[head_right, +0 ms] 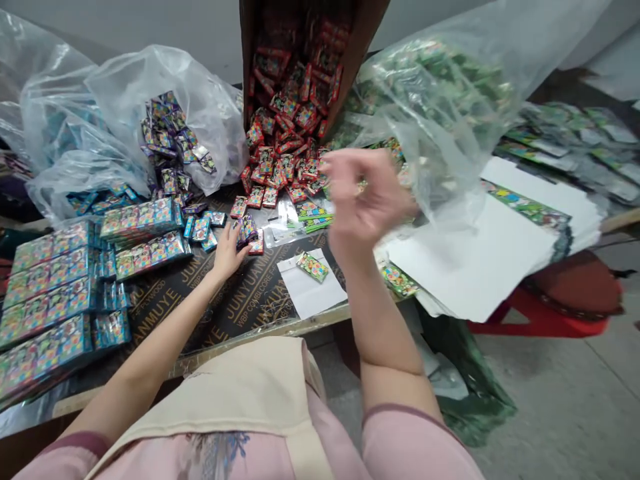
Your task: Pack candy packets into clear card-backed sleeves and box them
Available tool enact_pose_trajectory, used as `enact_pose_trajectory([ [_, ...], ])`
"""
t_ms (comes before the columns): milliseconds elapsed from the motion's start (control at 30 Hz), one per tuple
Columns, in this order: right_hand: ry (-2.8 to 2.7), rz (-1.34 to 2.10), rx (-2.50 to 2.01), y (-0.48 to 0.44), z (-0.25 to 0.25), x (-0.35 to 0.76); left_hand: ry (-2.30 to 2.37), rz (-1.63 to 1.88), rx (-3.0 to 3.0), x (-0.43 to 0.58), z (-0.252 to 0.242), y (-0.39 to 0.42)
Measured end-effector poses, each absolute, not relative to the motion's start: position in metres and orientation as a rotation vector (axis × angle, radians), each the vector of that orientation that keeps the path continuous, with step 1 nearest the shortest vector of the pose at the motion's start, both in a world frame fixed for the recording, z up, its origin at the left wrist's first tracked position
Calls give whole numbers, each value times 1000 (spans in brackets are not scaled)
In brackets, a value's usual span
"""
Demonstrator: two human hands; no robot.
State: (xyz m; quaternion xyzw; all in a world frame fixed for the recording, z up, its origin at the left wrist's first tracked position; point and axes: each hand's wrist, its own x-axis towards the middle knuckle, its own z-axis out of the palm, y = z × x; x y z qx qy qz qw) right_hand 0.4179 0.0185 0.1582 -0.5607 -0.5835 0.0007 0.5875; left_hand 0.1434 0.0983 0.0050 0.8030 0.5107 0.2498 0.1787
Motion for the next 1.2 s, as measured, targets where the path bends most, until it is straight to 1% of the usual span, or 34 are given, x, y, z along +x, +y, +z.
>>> enact_pose_trajectory([
  [67,-1537,42,-1534,58,130,415,1394,731,2300,148,9,83],
  [133,-1837,229,-1800,87,93,416,1344,737,2313,150,12,67],
  [200,-2064,317,-2004,101,58,421,1313,735,2313,146,13,53],
  [267,-2254,292,-2025,103,35,425,1313,732,2302,137,13,42],
  [300,-2363,254,-1958,102,29,425,1324,729,2291,131,13,37],
  [433,-2816,202,-1535,102,28,409,1398,709,2214,107,12,25],
  [533,-2936,218,-1529,108,27,393,1415,718,2150,99,16,22],
  [700,-2804,83,-1659,103,24,386,1367,832,1928,98,36,22],
  [767,-2688,-17,-1732,89,31,383,1328,884,1691,96,46,22],
  [833,-2400,-164,-1751,67,41,372,1256,882,1296,95,55,21],
  [900,-2051,-264,-1594,38,51,349,1094,798,831,95,62,21],
  [967,-1918,-253,-1273,7,59,318,848,670,460,95,68,22],
  [1033,-2053,-175,-916,-19,65,288,637,579,249,94,72,25],
  [1100,-2223,-82,-644,-34,69,265,553,594,162,88,74,27],
  [1200,-2289,111,-511,-32,75,250,588,744,150,76,78,27],
])
